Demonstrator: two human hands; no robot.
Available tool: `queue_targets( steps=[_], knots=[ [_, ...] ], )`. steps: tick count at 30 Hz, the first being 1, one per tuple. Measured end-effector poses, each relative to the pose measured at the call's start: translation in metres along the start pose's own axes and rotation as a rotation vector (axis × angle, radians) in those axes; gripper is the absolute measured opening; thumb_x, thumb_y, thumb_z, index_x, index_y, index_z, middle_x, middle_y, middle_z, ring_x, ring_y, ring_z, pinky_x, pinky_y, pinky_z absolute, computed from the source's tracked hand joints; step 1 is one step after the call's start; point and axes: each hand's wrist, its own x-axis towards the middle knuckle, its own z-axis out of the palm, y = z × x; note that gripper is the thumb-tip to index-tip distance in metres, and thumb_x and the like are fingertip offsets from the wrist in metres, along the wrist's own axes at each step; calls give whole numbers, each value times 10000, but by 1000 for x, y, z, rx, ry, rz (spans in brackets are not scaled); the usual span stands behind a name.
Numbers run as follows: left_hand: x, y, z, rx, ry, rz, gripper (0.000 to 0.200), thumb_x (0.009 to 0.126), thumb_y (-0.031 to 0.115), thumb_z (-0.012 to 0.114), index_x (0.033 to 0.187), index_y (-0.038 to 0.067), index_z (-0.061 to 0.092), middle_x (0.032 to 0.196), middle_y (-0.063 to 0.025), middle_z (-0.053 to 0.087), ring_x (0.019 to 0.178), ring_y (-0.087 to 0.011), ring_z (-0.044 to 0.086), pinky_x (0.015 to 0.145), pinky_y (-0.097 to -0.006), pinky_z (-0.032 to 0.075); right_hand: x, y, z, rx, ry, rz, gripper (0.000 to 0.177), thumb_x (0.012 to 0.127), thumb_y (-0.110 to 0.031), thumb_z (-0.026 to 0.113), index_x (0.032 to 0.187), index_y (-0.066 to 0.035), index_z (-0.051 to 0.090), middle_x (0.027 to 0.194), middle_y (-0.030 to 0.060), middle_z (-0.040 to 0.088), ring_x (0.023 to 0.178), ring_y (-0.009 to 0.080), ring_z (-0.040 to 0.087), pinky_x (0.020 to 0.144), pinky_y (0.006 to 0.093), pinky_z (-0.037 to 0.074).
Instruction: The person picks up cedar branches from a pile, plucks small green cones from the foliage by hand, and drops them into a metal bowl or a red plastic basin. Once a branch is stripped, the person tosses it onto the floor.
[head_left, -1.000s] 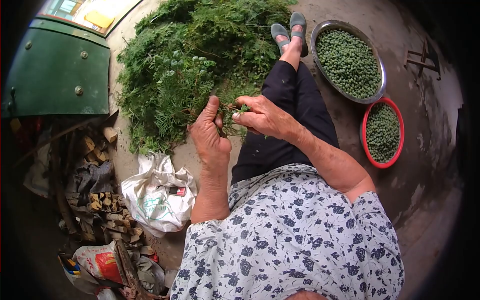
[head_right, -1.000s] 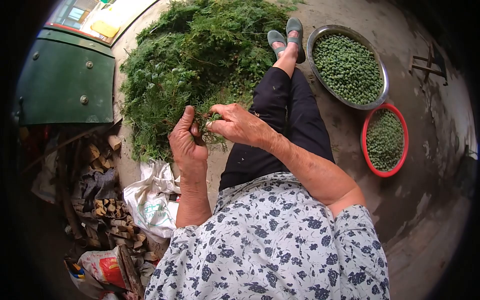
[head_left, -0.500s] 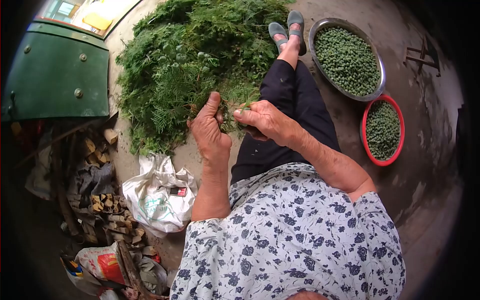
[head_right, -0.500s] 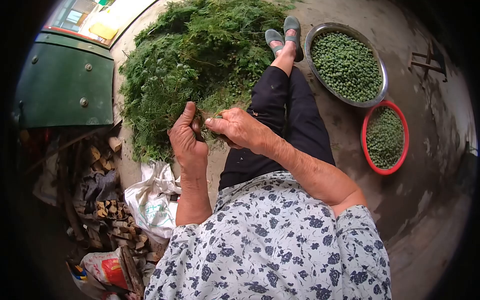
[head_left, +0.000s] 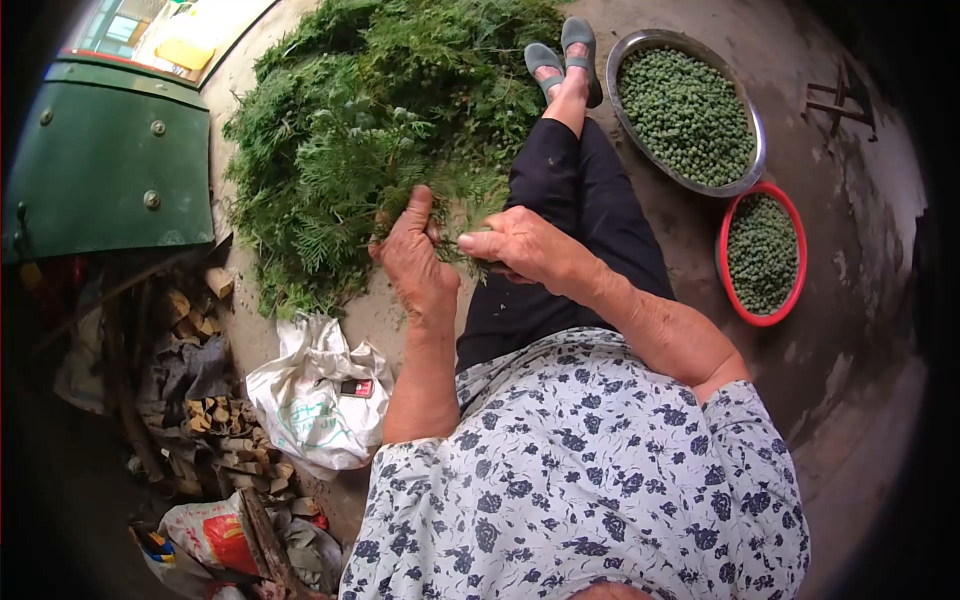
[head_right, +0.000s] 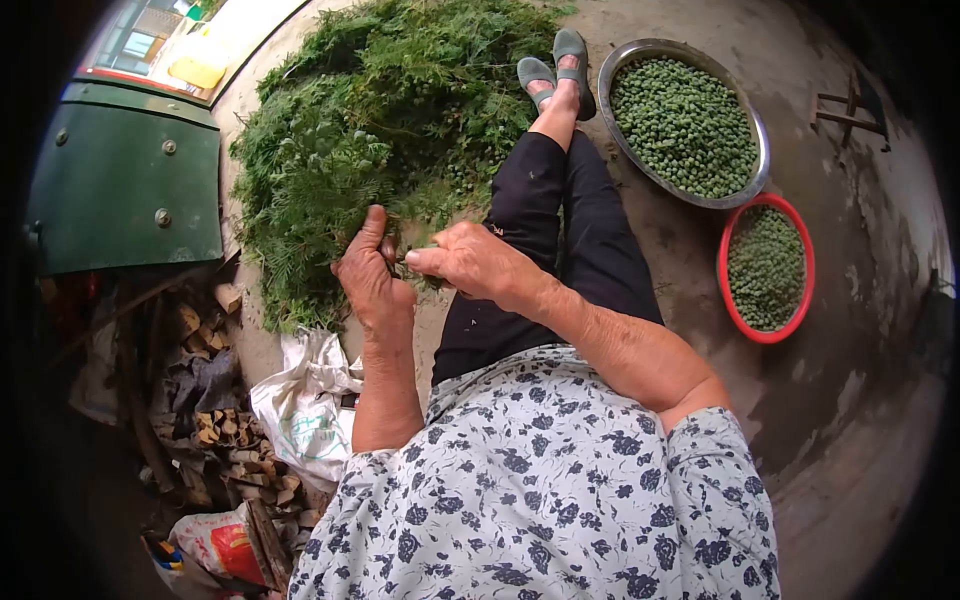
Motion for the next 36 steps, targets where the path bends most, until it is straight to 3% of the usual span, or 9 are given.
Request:
queue_targets(
  steps=[4,7,18,22,26,31,33,34,36],
  knots=[
    [32,20,-15,-82,91,33,274,741,161,735,594,125,505,529,43,425,454,-60,356,419,-186,267,-12,14,12,110,-281,78,161,881,-218,513,939,-79,569,569,68,464,488,205,488,400,313,366],
    [40,26,-24,-118,147,16,235,778,146,697,643,98,510,513,41,407,437,-60,342,427,-189,290,-13,22,0,1111,-92,506,334,900,-311,511,997,8,538,603,-5,455,477,42,436,369,160,278],
    [31,7,-41,29,125,-67,186,771,254,706,792,98,608,679,20,563,559,-65,479,493,-166,393,-32,170,-152,1209,887,440,212,825,-69,546,1024,-18,494,948,126,516,828,224,568,641,339,497],
    [39,2,-53,28,47,-56,226,773,301,697,817,110,585,690,12,565,502,-58,447,462,-165,404,-45,169,-220,1241,1123,355,676,875,-317,537,1361,-7,185,1362,224,222,1235,384,279,993,552,298],
    [37,1,-55,49,51,-40,288,801,381,645,872,120,548,653,0,534,474,-61,407,427,-166,333,-63,203,-269,1243,1350,382,616,885,-244,502,1351,22,199,1419,221,154,1289,391,207,991,567,302],
    [35,4,-53,40,26,4,392,823,450,582,920,80,495,658,-29,528,520,-87,448,452,-182,333,-107,280,-311,-214,986,661,389,765,-148,648,1089,39,539,988,169,617,908,278,579,811,361,484],
    [35,3,-47,-24,16,-32,377,836,438,567,921,78,493,656,-28,527,523,-91,453,460,-186,355,-97,185,-290,-1001,615,959,239,783,-221,576,876,-7,628,946,121,637,895,269,584,744,403,449],
    [34,6,-50,-91,5,-62,363,849,426,552,922,75,492,653,-27,526,525,-96,459,468,-190,377,-117,246,-302,-747,849,615,252,841,-177,448,877,-3,627,980,132,617,952,336,553,776,447,436],
    [33,9,-49,-144,-58,-114,341,858,411,538,901,76,492,653,-27,524,510,-106,455,512,-197,430,-103,259,-301,997,1411,204,249,855,-108,477,1043,24,571,1097,164,557,1001,351,539,848,441,426]
  ],
)
